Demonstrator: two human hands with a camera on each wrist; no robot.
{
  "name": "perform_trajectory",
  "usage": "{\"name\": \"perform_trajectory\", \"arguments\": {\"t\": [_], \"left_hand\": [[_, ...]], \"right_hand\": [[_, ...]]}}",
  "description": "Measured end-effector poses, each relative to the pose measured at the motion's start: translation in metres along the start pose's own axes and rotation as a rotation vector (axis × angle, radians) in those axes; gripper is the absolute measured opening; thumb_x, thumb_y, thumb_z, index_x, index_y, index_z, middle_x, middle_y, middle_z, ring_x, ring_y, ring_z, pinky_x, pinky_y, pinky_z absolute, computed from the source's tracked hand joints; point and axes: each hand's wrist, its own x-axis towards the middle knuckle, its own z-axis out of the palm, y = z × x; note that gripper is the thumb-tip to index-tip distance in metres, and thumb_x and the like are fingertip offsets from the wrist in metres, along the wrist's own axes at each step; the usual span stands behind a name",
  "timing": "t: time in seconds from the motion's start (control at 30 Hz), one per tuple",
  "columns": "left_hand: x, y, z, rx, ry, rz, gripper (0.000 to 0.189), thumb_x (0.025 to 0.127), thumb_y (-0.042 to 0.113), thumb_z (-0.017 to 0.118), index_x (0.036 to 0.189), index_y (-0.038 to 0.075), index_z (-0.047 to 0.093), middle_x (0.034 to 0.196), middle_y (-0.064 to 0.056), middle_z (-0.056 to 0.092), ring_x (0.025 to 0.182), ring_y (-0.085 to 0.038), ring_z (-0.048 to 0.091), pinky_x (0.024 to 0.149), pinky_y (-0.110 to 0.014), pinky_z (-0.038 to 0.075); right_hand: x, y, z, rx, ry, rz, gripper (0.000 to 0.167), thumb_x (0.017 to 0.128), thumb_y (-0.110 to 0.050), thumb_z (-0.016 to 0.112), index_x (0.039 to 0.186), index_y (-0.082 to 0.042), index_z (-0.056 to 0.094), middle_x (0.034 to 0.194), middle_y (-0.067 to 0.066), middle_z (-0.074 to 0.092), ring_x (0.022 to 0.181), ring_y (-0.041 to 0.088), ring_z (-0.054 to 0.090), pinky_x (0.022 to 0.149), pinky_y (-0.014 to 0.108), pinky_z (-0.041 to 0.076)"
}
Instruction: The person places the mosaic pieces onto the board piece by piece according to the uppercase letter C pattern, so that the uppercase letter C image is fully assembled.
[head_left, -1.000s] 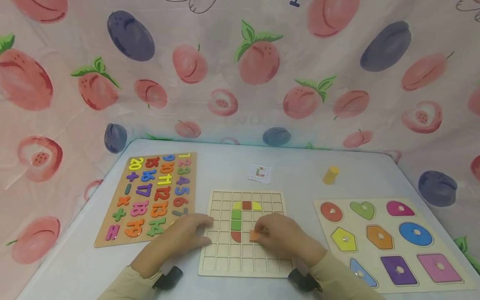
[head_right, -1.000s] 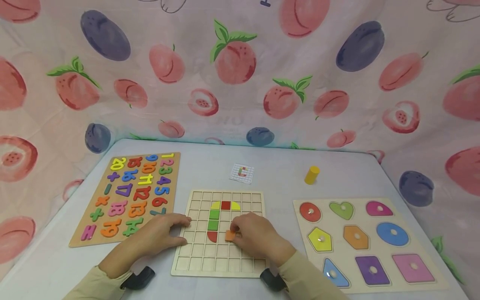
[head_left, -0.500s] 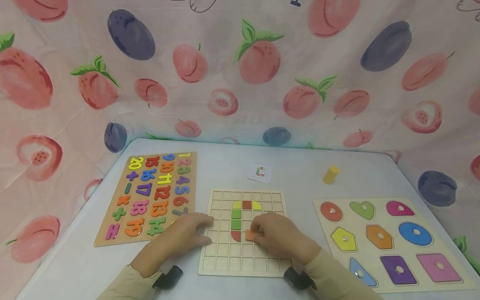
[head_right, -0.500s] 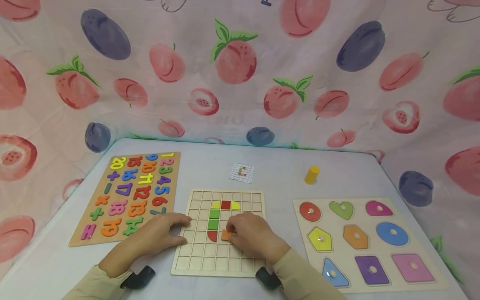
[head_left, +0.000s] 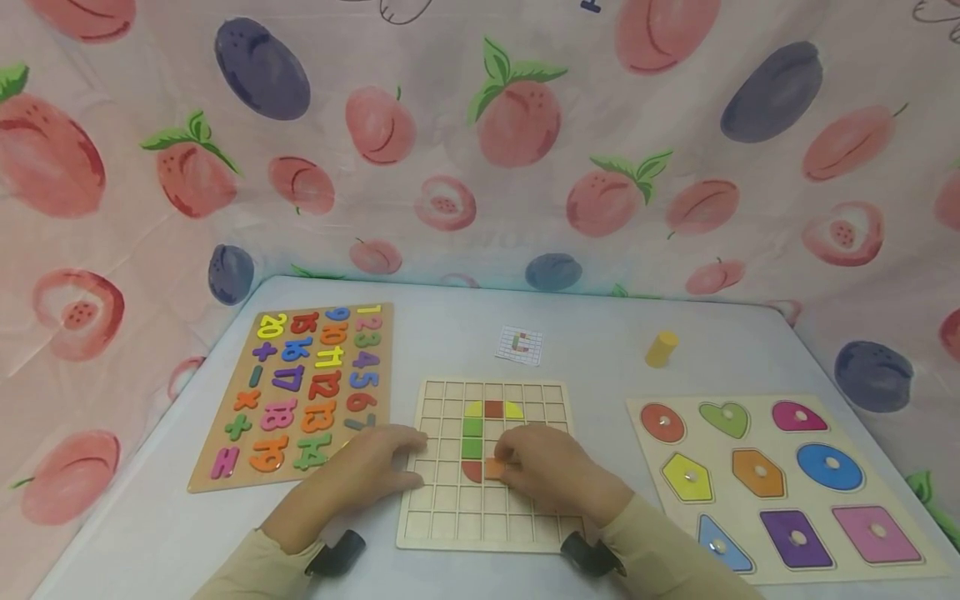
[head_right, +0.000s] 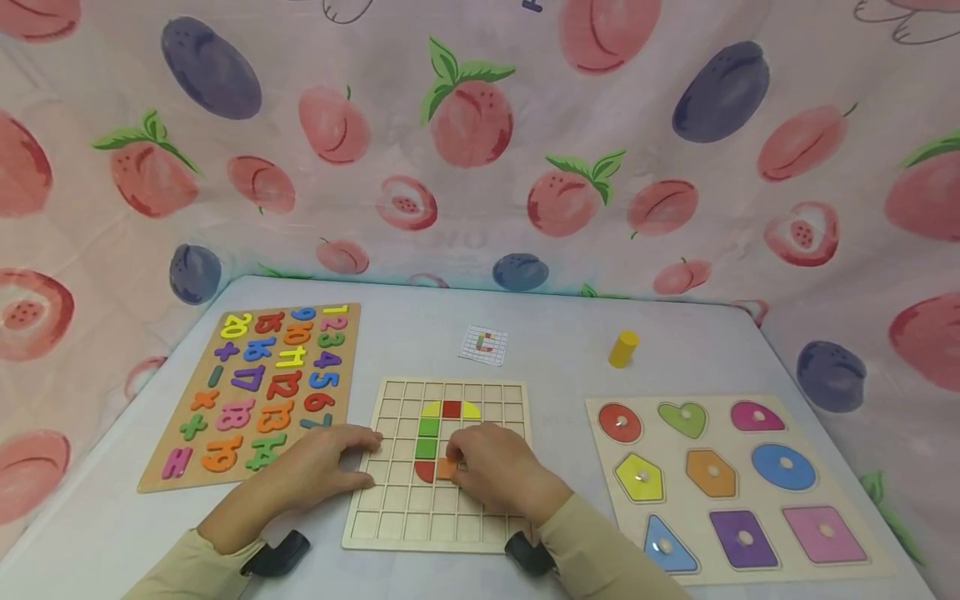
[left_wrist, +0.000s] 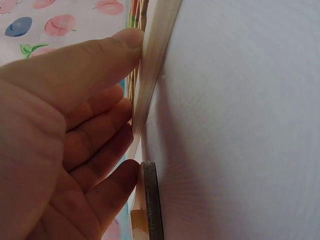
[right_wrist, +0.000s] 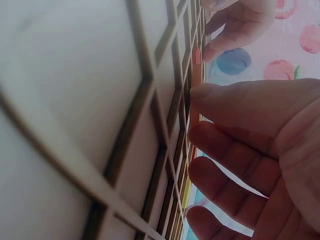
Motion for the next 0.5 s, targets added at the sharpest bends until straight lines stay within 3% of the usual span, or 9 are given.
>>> {"name": "perform_trajectory", "arguments": {"t": [0.5], "left_hand": [[0.0002, -0.0004, -0.0002, 0.002, 0.000, 0.009, 0.042, 0.081, 0.017, 0.085, 0.120, 0.010, 0.071, 0.123, -0.004, 0.068, 0.126, -0.030, 0.056, 0.108, -0.048, 0.044]], "right_hand": [[0.0030, -0.0034, 0.0018, -0.014, -0.025, 0.002, 0.012, 0.087, -0.017, 0.073, 0.097, -0.012, 0.072, 0.092, -0.006, 0.069, 0.089, 0.015, 0.061, 0.080, 0.036, 0.054]]}}
